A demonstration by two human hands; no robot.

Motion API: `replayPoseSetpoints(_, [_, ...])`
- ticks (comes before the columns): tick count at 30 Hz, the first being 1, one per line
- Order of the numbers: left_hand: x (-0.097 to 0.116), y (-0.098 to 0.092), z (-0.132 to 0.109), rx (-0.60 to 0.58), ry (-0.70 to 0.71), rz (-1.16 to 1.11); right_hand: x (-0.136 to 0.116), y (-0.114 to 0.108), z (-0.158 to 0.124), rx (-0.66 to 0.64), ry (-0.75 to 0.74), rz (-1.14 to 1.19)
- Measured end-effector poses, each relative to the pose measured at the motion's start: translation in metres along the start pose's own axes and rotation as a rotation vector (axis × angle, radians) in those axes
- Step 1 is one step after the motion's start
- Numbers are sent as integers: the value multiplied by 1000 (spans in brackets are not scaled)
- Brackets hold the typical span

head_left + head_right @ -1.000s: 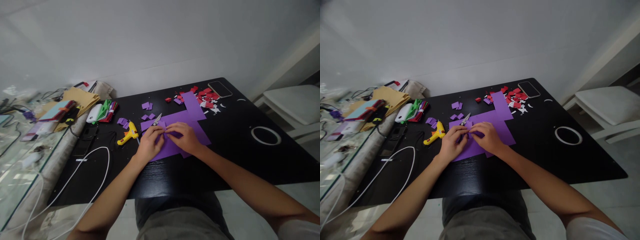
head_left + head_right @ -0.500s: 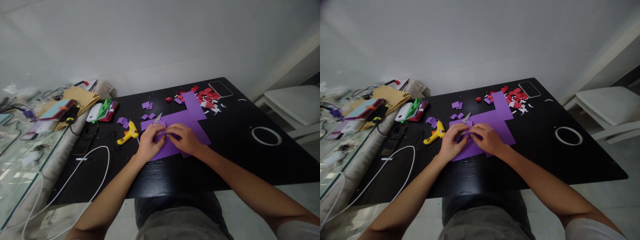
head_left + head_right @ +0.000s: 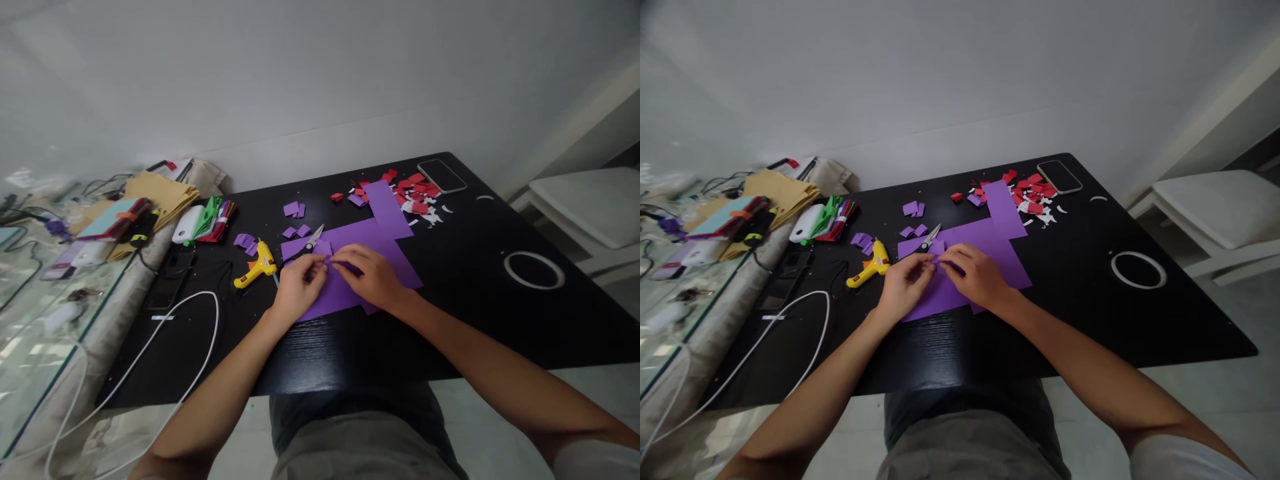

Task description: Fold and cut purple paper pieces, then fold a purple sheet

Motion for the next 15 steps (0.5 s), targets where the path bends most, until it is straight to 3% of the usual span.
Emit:
replayPoseSetpoints(8, [1,-1,-1,34,234,195,-2,-4,1,-39,-58,-46])
replayPoseSetpoints(15, [3,0,-1,24,291,253,-4,-3,1,-89,-13,-41])
Point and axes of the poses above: each hand's wrist, its own z-axis towards the middle knuckle, its own y-axis out of the palm, x = y × z, the point moved 1 cm from there along z, towards the middle knuckle, and after that the axes turned 4 degrees about -y, right-handed, at the moved point
